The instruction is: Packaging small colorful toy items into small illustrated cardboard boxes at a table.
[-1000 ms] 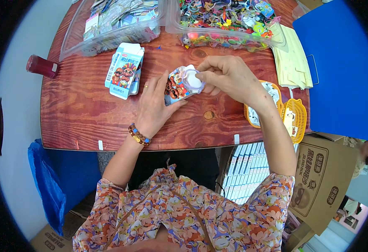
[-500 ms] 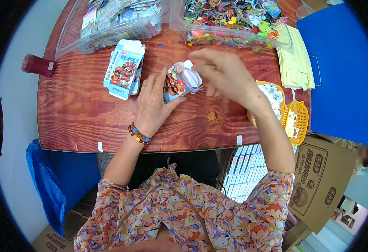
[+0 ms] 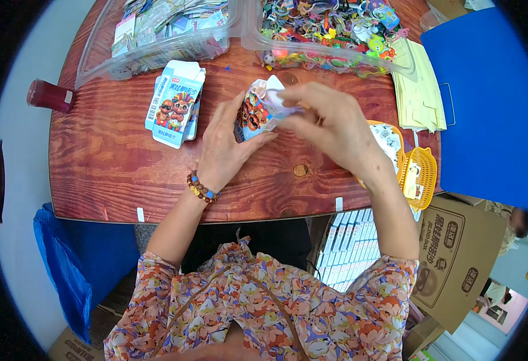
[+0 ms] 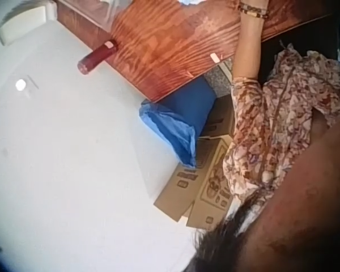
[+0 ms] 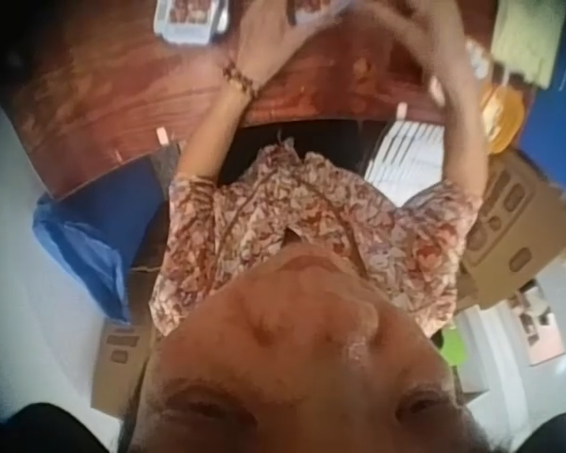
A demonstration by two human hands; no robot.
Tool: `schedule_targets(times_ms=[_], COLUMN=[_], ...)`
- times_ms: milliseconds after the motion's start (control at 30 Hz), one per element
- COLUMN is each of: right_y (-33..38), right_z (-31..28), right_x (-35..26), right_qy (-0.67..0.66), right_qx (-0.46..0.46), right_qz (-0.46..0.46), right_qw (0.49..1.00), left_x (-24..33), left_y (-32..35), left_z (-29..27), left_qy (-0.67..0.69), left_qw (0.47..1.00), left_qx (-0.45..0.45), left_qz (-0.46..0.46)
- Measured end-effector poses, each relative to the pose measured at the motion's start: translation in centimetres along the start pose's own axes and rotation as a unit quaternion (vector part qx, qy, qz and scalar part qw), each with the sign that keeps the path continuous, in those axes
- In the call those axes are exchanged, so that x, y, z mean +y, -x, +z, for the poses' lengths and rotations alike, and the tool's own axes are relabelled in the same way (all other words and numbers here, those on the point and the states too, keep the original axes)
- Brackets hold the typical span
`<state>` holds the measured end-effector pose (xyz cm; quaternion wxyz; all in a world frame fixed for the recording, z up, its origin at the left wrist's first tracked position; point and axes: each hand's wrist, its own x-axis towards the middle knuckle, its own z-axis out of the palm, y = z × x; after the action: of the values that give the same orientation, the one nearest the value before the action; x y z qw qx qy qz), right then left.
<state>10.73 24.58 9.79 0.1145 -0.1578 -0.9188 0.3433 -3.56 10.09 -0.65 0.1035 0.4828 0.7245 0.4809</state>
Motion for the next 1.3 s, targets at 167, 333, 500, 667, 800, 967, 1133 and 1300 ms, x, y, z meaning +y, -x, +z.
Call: schedule_targets(times_ms=[167,333,500,667,800,967,1133,1300], right_y=[0.2,-2.4,-2.9,-3.2,-3.2,-2.6,-2.8,-2.5], right_z=[0.7,1.2,3.3,2.8,0.4,0.7,3.3,2.0], right_x=[1.2,-0.2,0.9,-0.2,-0.7,-0.4,-1.3,-0.4], right_qy=[0.112,-0.045,0.176,0.168,-0.001,-0.093,-0.198,-0.218], right_qx=[0.026,0.002,0.074,-0.046,-0.084,-0.068,-0.122,-0.032], right_qz=[-0.109,0.126,-0.05,0.082,0.105,0.15,0.228,0.136], right_qw=[0.987,0.991,0.98,0.981,0.991,0.982,0.946,0.966], left_x=[-0.7,-1.3,-1.4,-1.4,-1.6,-1.7,-2.0,-1.7], left_y=[0.3,0.8,0.8,0.8,0.5,0.4,0.4,0.4], left_z=[0.9,0.9,1.3,1.1,0.9,1.0,1.2,1.1], left_qy=[-0.05,-0.071,-0.061,-0.077,-0.077,-0.062,-0.065,-0.053], left_qw=[0.995,0.994,0.994,0.994,0.994,0.996,0.995,0.997], left_qx=[0.034,0.024,0.03,0.02,0.041,0.048,0.036,0.034], left_qz=[0.078,0.085,0.09,0.069,0.062,0.053,0.071,0.033])
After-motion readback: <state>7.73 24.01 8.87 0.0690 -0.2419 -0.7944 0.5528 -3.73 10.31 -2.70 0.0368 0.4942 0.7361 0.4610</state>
